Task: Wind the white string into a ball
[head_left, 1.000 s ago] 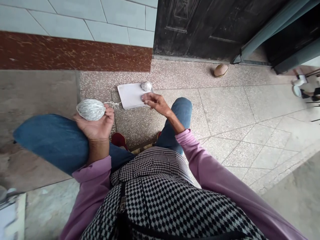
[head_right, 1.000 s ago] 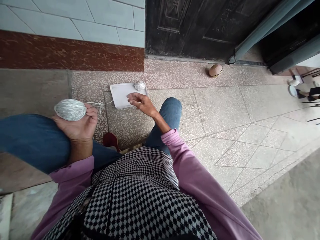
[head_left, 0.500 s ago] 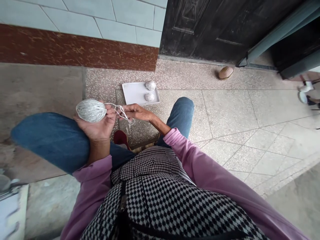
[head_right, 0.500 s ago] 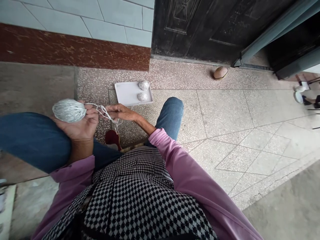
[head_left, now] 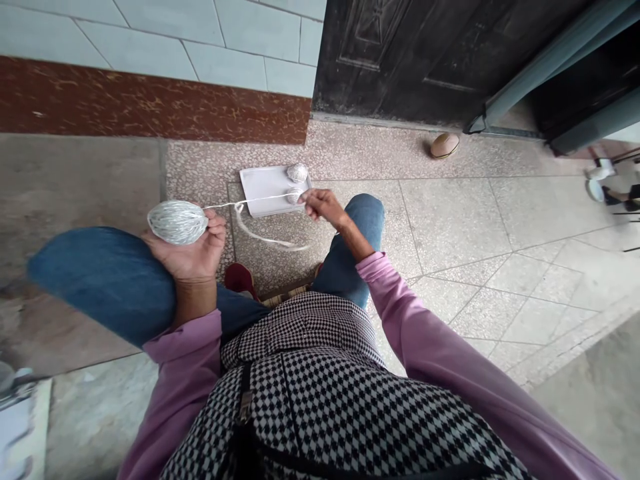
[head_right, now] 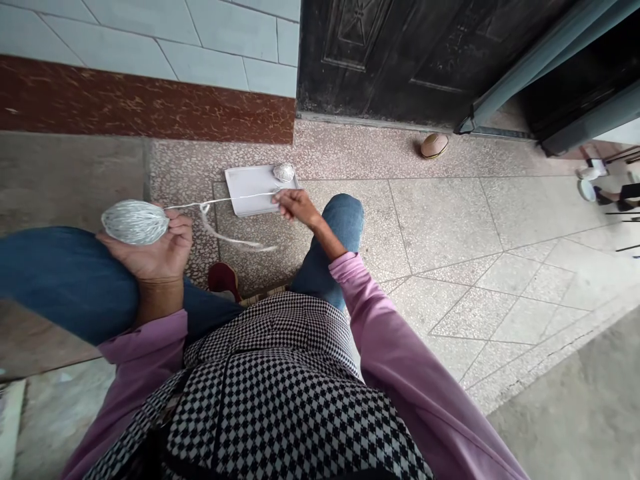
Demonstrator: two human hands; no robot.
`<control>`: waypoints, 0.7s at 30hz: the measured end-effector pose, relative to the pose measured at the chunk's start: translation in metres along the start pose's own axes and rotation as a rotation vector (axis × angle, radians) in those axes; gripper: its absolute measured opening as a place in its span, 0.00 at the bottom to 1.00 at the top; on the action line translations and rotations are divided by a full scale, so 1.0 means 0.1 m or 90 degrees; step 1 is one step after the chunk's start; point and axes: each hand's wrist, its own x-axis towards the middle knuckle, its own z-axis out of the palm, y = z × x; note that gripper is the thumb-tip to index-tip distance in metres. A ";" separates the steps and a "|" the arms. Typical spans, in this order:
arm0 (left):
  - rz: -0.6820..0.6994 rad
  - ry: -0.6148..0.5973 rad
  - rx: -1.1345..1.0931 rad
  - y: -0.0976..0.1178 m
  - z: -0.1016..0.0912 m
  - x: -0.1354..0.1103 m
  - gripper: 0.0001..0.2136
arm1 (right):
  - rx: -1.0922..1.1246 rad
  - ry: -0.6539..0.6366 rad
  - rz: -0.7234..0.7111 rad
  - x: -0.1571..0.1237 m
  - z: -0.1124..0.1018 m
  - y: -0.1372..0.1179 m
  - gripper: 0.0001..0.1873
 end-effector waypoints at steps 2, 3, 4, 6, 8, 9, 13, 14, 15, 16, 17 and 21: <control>0.009 0.001 -0.013 0.00 0.00 0.04 0.47 | 0.003 0.098 -0.018 -0.03 -0.29 -0.14 0.28; 0.007 0.000 -0.021 -0.01 0.01 0.06 0.48 | 0.006 0.139 -0.024 -0.07 -0.44 -0.22 0.28; 0.002 0.002 -0.028 -0.01 0.02 0.07 0.48 | 0.009 0.175 -0.027 -0.11 -0.58 -0.29 0.28; -0.001 0.016 -0.044 -0.01 0.05 0.09 0.49 | 0.010 0.244 -0.029 -0.23 -0.87 -0.41 0.29; 0.004 0.044 -0.066 -0.01 0.09 0.08 0.47 | 0.008 0.322 -0.031 -0.37 -1.17 -0.50 0.29; 0.006 0.056 -0.076 -0.01 0.10 0.08 0.47 | 0.006 0.364 -0.031 -0.45 -1.32 -0.53 0.28; 0.032 0.068 -0.092 -0.01 0.12 0.07 0.44 | -0.044 0.553 0.002 -0.78 -1.90 -0.59 0.25; 0.044 0.062 -0.095 -0.02 0.12 0.07 0.43 | -0.067 0.596 0.014 -0.87 -2.03 -0.60 0.26; 0.054 0.057 -0.097 -0.02 0.12 0.07 0.42 | -0.089 0.630 0.025 -0.97 -2.14 -0.60 0.28; 0.052 0.048 -0.097 -0.02 0.12 0.07 0.41 | -0.110 0.654 0.034 -1.06 -2.23 -0.60 0.30; 0.048 0.040 -0.093 -0.02 0.12 0.07 0.40 | -0.130 0.669 0.041 -1.15 -2.31 -0.59 0.32; 0.029 0.036 -0.061 -0.05 0.14 0.07 0.38 | -0.255 0.677 0.069 -1.42 -2.48 -0.44 0.32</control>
